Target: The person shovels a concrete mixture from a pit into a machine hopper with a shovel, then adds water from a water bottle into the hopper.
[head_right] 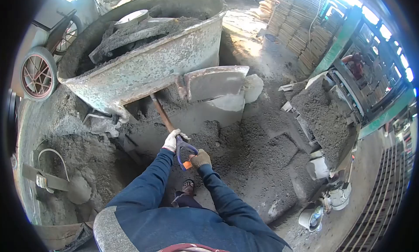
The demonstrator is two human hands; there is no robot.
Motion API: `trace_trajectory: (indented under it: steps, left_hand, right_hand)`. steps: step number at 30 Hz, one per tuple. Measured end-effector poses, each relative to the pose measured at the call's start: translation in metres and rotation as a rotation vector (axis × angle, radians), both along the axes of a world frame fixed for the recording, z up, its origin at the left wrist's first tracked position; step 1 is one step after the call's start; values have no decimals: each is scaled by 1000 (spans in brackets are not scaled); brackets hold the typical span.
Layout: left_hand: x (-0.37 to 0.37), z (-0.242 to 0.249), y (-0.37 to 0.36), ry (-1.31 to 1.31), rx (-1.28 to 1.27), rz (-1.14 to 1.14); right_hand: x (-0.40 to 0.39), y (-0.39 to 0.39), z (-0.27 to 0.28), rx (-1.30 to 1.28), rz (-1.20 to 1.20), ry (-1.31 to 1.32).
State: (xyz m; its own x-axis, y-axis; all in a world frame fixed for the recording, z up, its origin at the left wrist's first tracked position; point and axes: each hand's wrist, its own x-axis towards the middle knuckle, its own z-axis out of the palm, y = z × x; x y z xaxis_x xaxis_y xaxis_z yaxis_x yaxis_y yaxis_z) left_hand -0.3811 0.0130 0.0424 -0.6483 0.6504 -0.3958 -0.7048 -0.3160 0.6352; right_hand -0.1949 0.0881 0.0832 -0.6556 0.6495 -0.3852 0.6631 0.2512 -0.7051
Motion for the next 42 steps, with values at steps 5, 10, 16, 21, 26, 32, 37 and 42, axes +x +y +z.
trace_trajectory:
  steps: [5,10,16,21,26,32,37,42]
  left_hand:
    - [-19,24,-17,-54,51,-20]
    - [-51,1,-8,-254,1,33]
    - [-31,-35,12,-321,-257,77]
    - [92,-79,0,-419,-525,-38]
    - [248,-106,-40,-313,-549,-217]
    - [365,-99,4,-449,-710,-518]
    - [439,-4,130,-249,-394,-758]
    - [518,153,327,-364,83,-1026]
  right_hand:
    - [46,-22,47,10,-38,116]
    - [131,-39,62,59,-117,188]
    - [239,-68,18,-244,-740,216]
    - [366,-99,-39,-680,-1431,367]
    - [630,-194,-152,-652,-921,-335]
    - [656,-296,-83,-627,-1499,-225]
    - [595,-261,-28,-520,-2137,506]
    - [579,-111,49,416,-1945,1126]
